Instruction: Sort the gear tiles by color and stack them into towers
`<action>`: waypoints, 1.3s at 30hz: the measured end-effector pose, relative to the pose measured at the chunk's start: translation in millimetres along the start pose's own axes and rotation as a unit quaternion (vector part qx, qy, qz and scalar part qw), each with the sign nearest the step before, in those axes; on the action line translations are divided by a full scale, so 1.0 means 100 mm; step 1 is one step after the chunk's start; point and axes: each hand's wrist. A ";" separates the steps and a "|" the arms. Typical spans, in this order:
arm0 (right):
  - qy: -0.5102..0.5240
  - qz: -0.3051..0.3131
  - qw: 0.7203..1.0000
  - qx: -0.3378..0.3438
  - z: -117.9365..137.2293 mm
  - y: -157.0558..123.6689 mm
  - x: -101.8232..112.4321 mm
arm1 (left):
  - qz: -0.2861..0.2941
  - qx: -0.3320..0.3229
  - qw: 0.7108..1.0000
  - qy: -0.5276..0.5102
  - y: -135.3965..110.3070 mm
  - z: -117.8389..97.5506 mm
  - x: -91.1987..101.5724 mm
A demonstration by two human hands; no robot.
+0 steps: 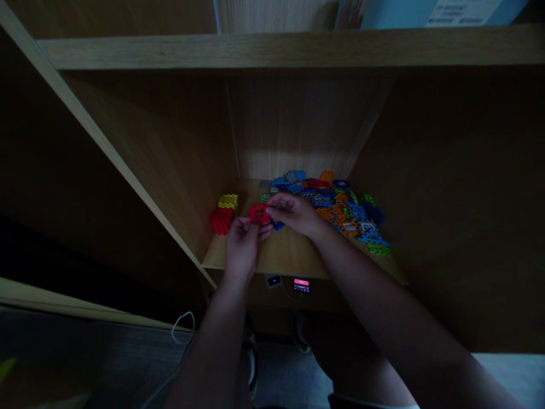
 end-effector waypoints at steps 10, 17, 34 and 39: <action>-0.007 0.025 1.000 -0.006 0.01 -0.02 -0.02 | 0.055 0.010 0.997 0.053 -0.03 -0.02 0.01; -0.023 -0.031 0.999 0.000 0.01 -0.03 -0.01 | -0.030 -0.021 0.999 0.025 0.00 -0.01 0.01; -0.041 0.041 0.998 0.030 0.04 -0.07 -0.03 | -0.052 -0.052 0.997 0.013 0.00 -0.01 0.01; 0.008 -0.025 1.000 0.010 0.04 -0.03 -0.08 | -0.046 -0.043 0.998 0.008 -0.06 -0.08 -0.03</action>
Point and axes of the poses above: each hand's wrist, its own y-axis towards the middle knuckle, its own x-axis out of the back of the hand, z = x × y
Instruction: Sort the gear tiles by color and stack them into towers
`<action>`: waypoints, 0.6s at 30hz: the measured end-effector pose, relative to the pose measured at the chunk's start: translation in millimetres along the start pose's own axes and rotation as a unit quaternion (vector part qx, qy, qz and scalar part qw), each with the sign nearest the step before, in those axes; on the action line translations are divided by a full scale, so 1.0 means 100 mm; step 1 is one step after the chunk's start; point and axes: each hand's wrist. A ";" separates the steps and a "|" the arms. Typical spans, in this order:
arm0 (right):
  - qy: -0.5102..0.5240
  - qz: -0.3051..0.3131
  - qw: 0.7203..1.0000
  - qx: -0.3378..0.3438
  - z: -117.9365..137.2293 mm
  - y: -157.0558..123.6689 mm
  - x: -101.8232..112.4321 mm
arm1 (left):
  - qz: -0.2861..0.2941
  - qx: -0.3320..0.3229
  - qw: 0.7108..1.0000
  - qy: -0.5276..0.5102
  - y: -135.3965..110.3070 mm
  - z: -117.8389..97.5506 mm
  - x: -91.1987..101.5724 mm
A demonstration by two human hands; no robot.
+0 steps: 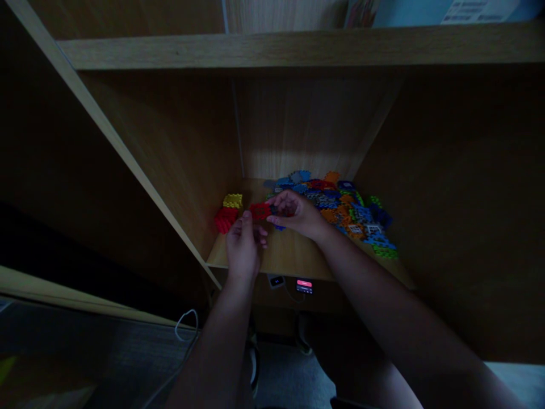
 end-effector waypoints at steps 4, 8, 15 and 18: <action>0.018 -0.073 0.997 0.014 -0.02 0.04 -0.07 | 0.126 0.049 0.991 0.023 -0.05 -0.04 0.08; -0.053 -0.102 0.993 0.013 -0.04 0.07 -0.26 | 0.422 0.120 0.891 0.115 -0.05 -0.05 0.28; -0.133 -0.083 0.987 0.019 -0.06 0.20 -0.76 | 0.584 0.151 0.792 0.095 0.02 -0.04 0.48; -0.131 -0.090 0.987 0.021 -0.13 0.22 -0.90 | 0.604 0.148 0.781 0.062 0.03 -0.02 0.51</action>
Point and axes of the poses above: each hand's wrist, its own y-axis towards the middle knuckle, its own x-axis out of the back of the hand, z = x × y
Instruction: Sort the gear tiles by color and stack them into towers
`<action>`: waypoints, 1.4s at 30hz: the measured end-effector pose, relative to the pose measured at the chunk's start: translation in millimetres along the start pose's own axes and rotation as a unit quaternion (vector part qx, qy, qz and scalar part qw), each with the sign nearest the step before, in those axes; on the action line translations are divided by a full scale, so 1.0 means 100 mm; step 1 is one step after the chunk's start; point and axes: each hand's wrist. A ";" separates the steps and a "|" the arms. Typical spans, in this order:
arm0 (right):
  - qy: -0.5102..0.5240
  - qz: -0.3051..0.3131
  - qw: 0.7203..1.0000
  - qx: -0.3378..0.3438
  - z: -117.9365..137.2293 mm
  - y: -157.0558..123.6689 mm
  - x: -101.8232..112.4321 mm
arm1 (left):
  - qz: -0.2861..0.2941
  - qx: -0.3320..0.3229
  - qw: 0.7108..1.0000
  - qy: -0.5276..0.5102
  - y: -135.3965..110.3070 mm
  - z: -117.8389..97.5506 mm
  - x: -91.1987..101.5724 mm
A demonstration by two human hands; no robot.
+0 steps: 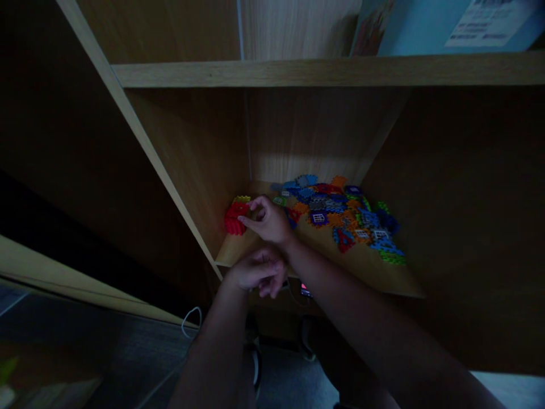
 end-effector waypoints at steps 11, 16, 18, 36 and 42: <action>-0.022 0.010 1.000 -0.004 -0.12 -0.05 -0.07 | 0.002 0.002 1.000 -0.023 0.00 0.00 0.02; -0.024 0.031 0.999 -0.016 -0.07 -0.06 -0.06 | -0.029 0.034 0.999 -0.007 -0.01 -0.02 -0.01; -0.025 0.032 0.999 -0.020 -0.08 -0.06 -0.05 | -0.030 0.038 0.999 -0.007 0.00 -0.02 -0.02; -0.054 -0.001 0.999 -0.003 -0.06 -0.07 0.03 | -0.025 0.010 1.000 -0.014 -0.02 0.00 0.01; -0.173 -0.074 0.982 0.000 -0.06 0.12 0.45 | -0.024 0.014 1.000 -0.001 -0.02 0.00 0.03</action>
Point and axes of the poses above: each hand's wrist, its own y-axis towards the middle knuckle, its own x-axis out of the back of the hand, z = x × y
